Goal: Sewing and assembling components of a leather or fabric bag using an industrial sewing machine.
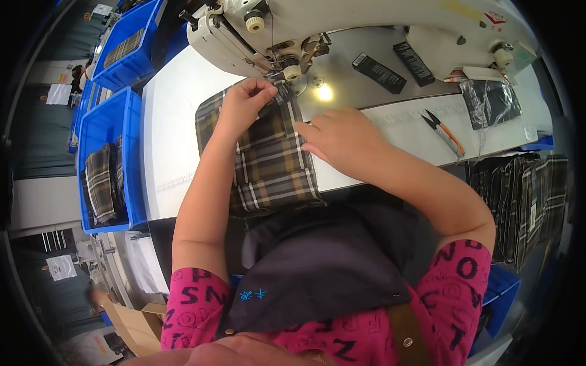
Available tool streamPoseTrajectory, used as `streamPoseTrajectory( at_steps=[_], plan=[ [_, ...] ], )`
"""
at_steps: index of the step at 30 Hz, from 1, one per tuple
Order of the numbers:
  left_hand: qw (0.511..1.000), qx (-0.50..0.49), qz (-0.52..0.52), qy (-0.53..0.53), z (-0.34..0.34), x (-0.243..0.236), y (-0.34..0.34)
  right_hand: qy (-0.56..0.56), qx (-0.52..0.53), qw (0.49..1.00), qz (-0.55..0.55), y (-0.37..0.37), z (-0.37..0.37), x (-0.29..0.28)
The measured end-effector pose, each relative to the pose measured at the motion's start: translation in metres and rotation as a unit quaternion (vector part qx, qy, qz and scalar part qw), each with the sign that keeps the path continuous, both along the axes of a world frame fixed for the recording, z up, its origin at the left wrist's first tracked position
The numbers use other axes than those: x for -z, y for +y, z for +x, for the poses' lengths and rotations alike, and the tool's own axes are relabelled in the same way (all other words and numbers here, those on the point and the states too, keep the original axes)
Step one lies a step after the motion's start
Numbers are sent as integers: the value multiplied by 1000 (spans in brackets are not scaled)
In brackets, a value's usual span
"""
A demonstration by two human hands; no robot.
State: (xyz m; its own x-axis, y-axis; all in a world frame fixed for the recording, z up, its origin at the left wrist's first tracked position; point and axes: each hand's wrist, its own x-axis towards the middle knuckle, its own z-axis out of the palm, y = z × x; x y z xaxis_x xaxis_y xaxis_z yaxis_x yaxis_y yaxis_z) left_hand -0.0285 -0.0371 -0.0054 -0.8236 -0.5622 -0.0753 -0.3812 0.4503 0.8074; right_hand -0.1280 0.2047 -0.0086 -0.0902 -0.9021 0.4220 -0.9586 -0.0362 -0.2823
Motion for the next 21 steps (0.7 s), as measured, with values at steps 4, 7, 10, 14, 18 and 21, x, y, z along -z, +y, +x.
streamPoseTrajectory(
  at_steps=[4, 7, 10, 14, 18, 21],
  plan=[
    [997, -24, 67, 37, -3, -1, -4, 58, -22, 997, 46, -19, -4, 10],
    [990, -45, 132, -11, 6, -14, -2, 89, -50, 992, 68, -17, -3, 13],
    [980, -18, 196, 34, 8, -13, -8, 113, -71, 988, 75, -18, -2, 6],
    [985, 3, 173, -11, 0, -19, -5, 98, -98, 984, 111, -27, -6, 6],
    [996, 67, 49, -19, -1, -2, -10, 93, -108, 989, 28, -27, -6, 17],
    [996, 86, -3, 15, -5, 0, -10, 76, -110, 991, 27, -28, -8, 17]
  ],
)
